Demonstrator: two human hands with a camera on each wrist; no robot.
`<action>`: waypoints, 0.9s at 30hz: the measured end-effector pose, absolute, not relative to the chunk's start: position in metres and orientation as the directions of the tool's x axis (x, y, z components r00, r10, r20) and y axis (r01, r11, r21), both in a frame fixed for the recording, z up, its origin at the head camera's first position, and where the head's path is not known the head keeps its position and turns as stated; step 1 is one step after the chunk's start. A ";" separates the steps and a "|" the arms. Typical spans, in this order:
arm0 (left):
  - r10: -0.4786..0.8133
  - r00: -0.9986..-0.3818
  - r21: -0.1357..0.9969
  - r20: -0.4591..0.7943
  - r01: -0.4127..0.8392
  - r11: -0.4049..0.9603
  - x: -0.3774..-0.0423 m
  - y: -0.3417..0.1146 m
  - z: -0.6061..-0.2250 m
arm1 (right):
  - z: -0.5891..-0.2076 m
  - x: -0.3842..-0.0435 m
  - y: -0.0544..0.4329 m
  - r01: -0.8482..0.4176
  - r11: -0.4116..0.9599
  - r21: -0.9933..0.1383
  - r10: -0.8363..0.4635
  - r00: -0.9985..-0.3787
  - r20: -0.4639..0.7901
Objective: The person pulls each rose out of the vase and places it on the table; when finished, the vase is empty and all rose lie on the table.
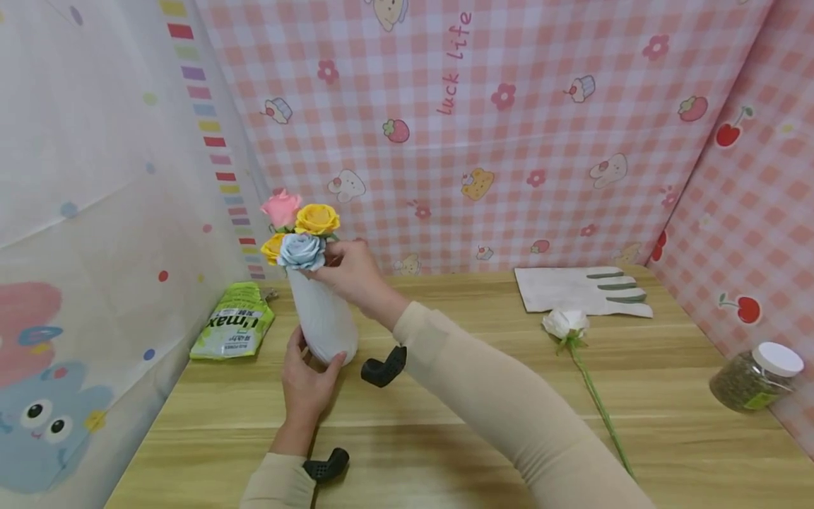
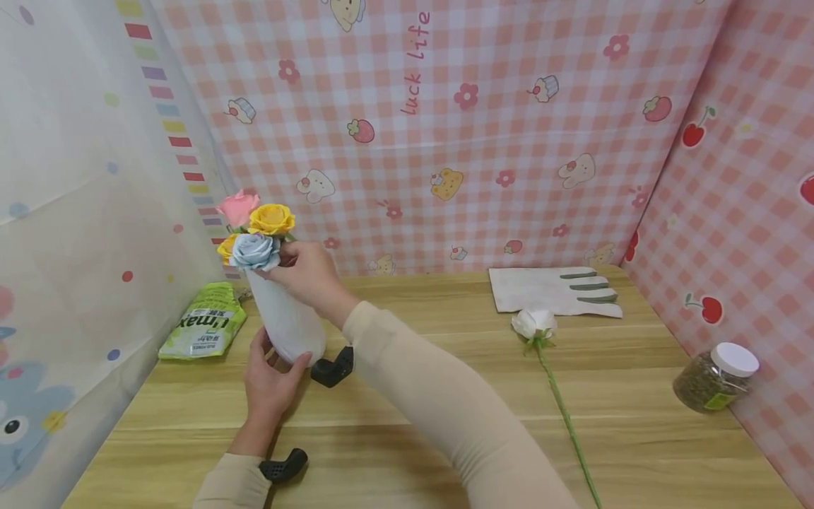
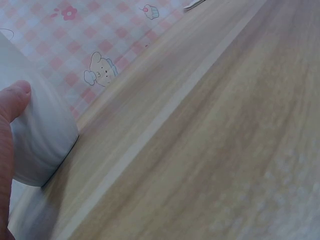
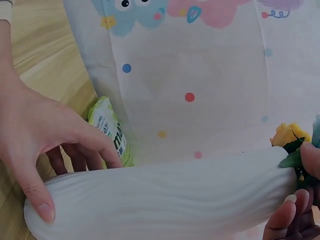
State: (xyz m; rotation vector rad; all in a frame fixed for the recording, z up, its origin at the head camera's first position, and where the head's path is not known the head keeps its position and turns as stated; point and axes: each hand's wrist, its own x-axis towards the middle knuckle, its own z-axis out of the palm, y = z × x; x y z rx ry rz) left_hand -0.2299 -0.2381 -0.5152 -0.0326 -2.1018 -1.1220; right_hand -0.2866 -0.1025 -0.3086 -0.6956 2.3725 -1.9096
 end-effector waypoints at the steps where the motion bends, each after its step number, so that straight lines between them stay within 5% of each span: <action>1: -0.304 -0.725 0.707 0.619 0.345 0.618 -0.230 -0.238 -0.515 | -0.308 -0.287 -0.102 -0.334 0.149 -0.931 -0.348 -0.899 0.267; 19: -0.293 -0.713 0.695 0.637 0.367 0.619 -0.230 -0.239 -0.513 | -0.303 -0.286 -0.105 -0.420 0.173 -0.891 -0.383 -0.862 0.332; 27: -0.300 -0.725 0.702 0.619 0.341 0.625 -0.229 -0.239 -0.513 | -0.305 -0.286 -0.103 -0.657 0.424 -0.624 -0.430 -0.752 0.500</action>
